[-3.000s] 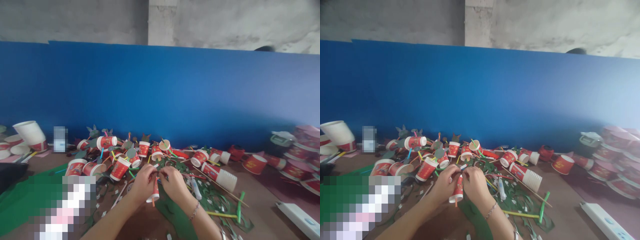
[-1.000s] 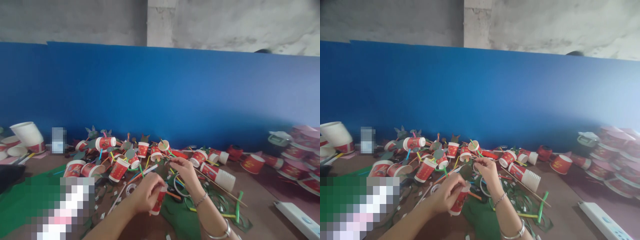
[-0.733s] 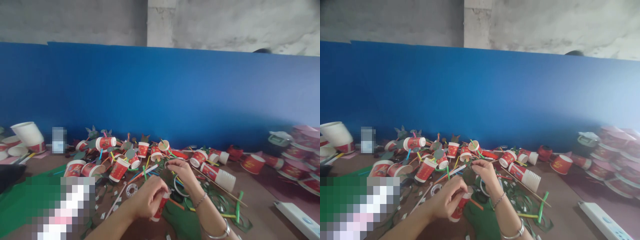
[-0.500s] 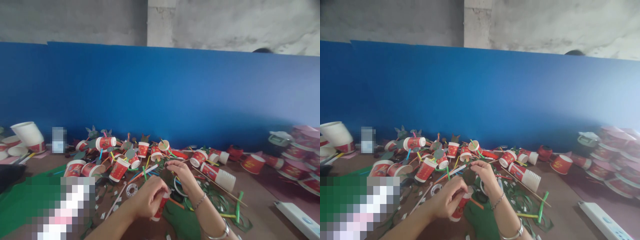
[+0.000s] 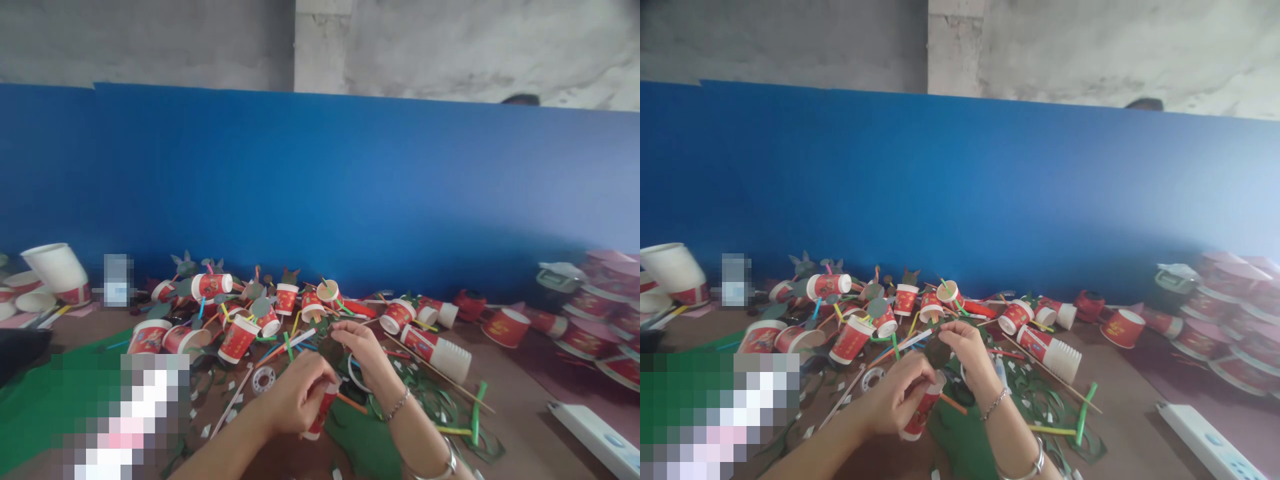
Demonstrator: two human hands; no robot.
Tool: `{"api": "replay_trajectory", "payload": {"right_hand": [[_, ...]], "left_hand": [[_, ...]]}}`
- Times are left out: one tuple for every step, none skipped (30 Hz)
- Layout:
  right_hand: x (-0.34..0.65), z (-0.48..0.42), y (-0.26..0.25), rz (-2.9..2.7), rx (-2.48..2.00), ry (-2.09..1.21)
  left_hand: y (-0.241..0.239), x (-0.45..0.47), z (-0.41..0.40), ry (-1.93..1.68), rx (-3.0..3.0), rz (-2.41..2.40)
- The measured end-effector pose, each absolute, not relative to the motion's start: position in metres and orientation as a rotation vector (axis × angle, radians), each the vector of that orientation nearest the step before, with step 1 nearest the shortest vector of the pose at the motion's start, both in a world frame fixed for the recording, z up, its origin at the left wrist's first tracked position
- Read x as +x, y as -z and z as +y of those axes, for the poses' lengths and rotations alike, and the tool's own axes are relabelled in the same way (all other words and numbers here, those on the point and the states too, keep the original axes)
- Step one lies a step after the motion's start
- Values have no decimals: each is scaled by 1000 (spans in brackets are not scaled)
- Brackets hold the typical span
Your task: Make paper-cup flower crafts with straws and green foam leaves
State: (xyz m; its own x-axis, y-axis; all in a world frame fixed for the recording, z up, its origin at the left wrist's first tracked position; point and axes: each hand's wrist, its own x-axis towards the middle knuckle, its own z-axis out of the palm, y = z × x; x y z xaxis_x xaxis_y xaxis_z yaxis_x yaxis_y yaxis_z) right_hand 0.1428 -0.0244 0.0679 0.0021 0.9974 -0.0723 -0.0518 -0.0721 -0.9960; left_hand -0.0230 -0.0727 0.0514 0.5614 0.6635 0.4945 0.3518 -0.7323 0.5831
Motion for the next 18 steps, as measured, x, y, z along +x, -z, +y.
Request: {"api": "replay_trajectory", "payload": {"right_hand": [[143,-25,-68,-1129,-1224,-1285],[142,-25,-69,-1125,-1221,-1289],[142,-26,-69,-1122,-1219,-1294],[142,-26,-70,-1121,-1217,-1296],[142,-26,-70,-1123,-1216,-1297],[142,-26,-70,-1127,-1214,-1295],[142,-26,-70,-1133,-1212,-1292],[143,-26,-70,-1140,-1209,-1287],[143,-26,-69,-1150,-1205,-1286],[143,-26,-69,-1162,-1197,-1288],[143,-25,-68,-1175,-1188,-1295],[143,-25,-67,-1190,-1178,-1302],[144,-25,-66,-1205,-1170,-1304],[143,-25,-66,-1218,-1167,-1296],[143,-25,-65,-1231,-1167,-1278],[143,-25,-65,-1245,-1171,-1252],[143,-26,-65,-1262,-1178,-1220],[143,-26,-65,-1283,-1184,-1189]], "left_hand": [[-51,-23,-72,-1001,2375,826],[-51,-23,-72,-998,2373,828],[-50,-23,-72,-998,2369,829],[-50,-23,-72,-999,2365,829],[-50,-24,-72,-999,2362,831],[-50,-24,-72,-999,2358,832],[-50,-24,-72,-996,2355,833],[-50,-24,-72,-993,2353,833],[-51,-24,-72,-990,2350,832],[-51,-24,-72,-990,2345,831],[-51,-24,-72,-991,2340,830],[-52,-24,-72,-993,2334,830],[-52,-24,-72,-994,2327,828],[-52,-25,-72,-997,2321,826],[-52,-25,-73,-997,2317,824],[-52,-25,-73,-998,2315,822],[-52,-24,-73,-997,2315,820],[-51,-24,-73,-998,2316,821]]}}
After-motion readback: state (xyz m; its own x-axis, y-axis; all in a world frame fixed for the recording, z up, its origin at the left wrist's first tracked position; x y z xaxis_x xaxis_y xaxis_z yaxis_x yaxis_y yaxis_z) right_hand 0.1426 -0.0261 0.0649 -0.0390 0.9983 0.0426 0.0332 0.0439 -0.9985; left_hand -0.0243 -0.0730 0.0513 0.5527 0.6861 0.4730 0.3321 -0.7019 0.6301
